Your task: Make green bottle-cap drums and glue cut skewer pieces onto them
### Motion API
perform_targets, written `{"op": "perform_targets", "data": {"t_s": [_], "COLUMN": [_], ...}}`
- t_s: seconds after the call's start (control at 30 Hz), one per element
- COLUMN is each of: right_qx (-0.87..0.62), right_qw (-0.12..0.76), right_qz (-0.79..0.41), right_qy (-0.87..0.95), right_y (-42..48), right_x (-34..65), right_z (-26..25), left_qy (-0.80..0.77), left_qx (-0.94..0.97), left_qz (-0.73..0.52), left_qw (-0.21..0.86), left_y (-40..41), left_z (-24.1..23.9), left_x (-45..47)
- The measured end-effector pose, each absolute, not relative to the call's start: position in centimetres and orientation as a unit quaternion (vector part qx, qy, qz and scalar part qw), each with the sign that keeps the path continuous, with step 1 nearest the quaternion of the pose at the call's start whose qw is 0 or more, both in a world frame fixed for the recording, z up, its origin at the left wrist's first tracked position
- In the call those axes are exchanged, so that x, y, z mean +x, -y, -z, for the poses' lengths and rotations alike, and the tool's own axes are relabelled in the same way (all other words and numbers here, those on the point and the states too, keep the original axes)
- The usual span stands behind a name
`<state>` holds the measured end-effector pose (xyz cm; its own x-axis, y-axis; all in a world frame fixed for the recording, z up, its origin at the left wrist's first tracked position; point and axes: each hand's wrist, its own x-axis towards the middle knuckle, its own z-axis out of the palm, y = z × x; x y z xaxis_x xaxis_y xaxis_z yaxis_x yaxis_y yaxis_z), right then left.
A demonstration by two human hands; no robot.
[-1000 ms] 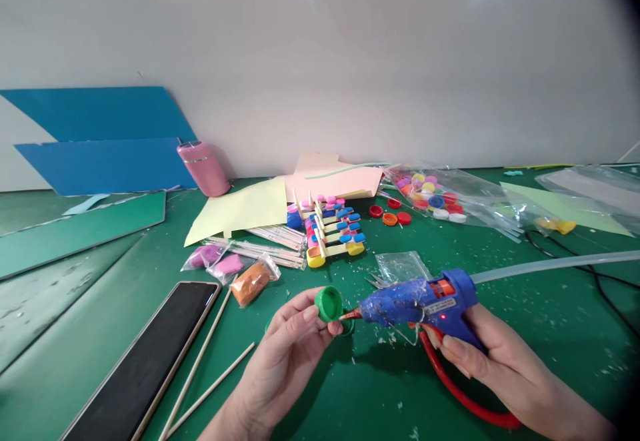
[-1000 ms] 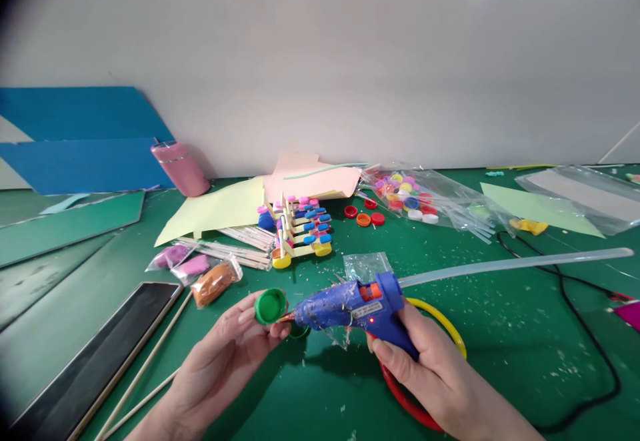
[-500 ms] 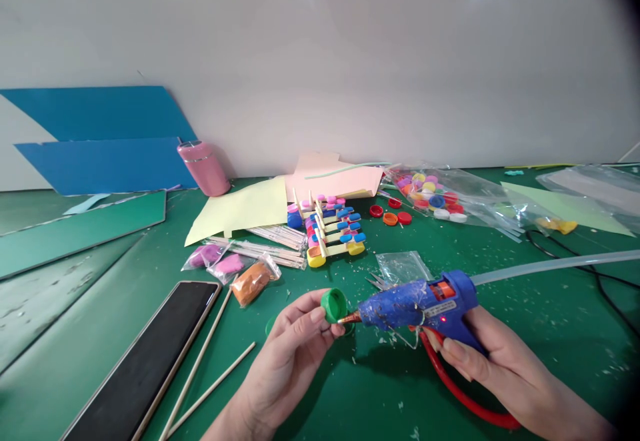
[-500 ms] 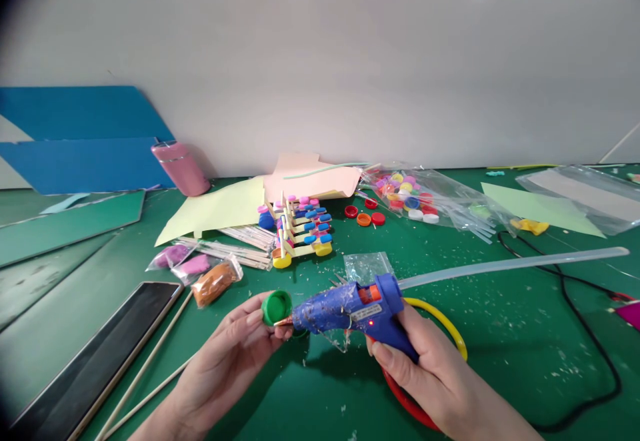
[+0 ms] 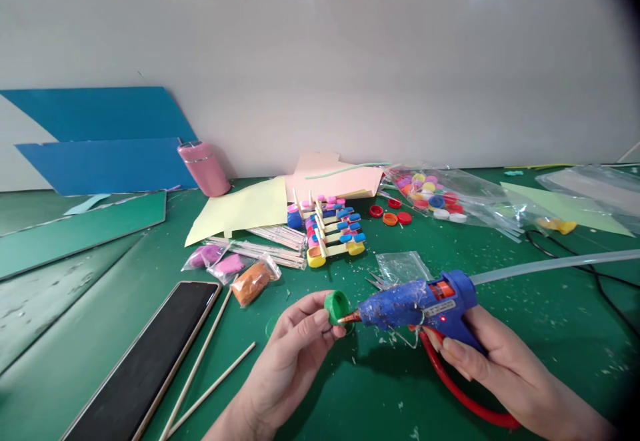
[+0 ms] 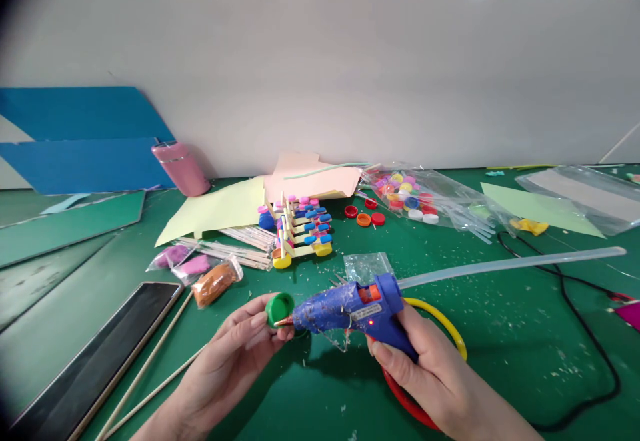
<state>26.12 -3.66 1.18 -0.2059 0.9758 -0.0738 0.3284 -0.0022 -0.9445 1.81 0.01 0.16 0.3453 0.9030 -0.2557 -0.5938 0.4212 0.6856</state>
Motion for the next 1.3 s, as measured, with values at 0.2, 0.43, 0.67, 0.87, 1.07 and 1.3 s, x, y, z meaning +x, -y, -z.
{"op": "perform_targets", "data": {"t_s": [0.2,0.43,0.67,0.87,1.07,1.3], "right_qx": [-0.533,-0.535,-0.533,-0.531,-0.54,-0.545], "right_qw": [0.347,0.339,0.344,0.353,0.355,0.353], "right_qz": [-0.465,-0.46,-0.448,-0.448,-0.441,-0.432], "right_qy": [0.616,0.622,0.631,0.627,0.623,0.626], "right_y": [3.67,3.6,3.55,3.51,3.51,3.44], "right_x": [25.99,26.01,26.09,26.06,26.05,26.01], "right_z": [-1.19,-1.35,-1.29,-1.27,-1.07,-1.06], "left_qy": [-0.314,-0.319,-0.322,-0.327,-0.326,-0.33], "left_qx": [0.247,0.245,0.249,0.254,0.255,0.259], "left_qz": [-0.474,-0.47,-0.463,-0.458,-0.456,-0.451], "left_qw": [0.785,0.786,0.788,0.787,0.788,0.788], "left_y": [-0.02,0.08,0.11,0.03,0.05,0.06], "left_z": [-0.16,-0.05,-0.04,0.08,-0.01,-0.04], "left_x": [1.92,1.88,1.86,1.82,1.89,1.98]}}
